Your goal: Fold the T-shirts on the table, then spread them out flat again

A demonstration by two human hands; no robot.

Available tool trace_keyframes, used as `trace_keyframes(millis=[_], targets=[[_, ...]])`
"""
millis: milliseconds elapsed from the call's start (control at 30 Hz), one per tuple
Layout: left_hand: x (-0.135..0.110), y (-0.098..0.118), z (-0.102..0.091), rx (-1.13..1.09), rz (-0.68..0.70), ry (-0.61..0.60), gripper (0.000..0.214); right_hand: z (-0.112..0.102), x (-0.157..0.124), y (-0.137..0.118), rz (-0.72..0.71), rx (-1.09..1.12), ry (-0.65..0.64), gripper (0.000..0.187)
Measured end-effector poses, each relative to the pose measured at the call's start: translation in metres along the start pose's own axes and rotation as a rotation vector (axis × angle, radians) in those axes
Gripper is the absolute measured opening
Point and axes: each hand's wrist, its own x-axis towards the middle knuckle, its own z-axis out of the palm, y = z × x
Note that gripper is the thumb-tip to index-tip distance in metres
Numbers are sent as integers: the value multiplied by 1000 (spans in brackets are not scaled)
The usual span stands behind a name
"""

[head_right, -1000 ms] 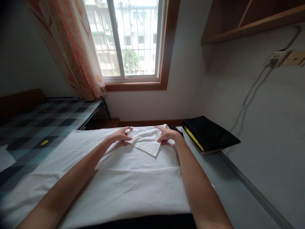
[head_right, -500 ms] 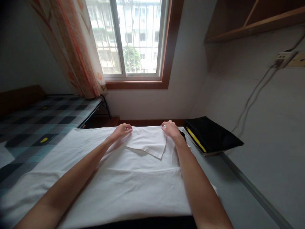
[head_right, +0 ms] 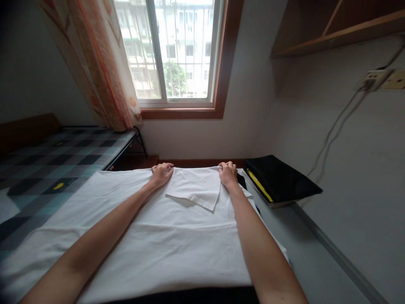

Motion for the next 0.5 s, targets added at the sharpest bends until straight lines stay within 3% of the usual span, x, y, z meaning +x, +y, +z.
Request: trace_keyframes(millis=[300, 400, 500], targets=[[12, 2, -1, 53, 1, 34, 19, 9, 8, 15, 58, 289, 58, 23], [21, -8, -11, 97, -5, -67, 20, 12, 9, 18, 54, 295, 69, 21], [28, -31, -31, 139, 57, -206, 22, 13, 9, 20, 37, 284, 68, 20]])
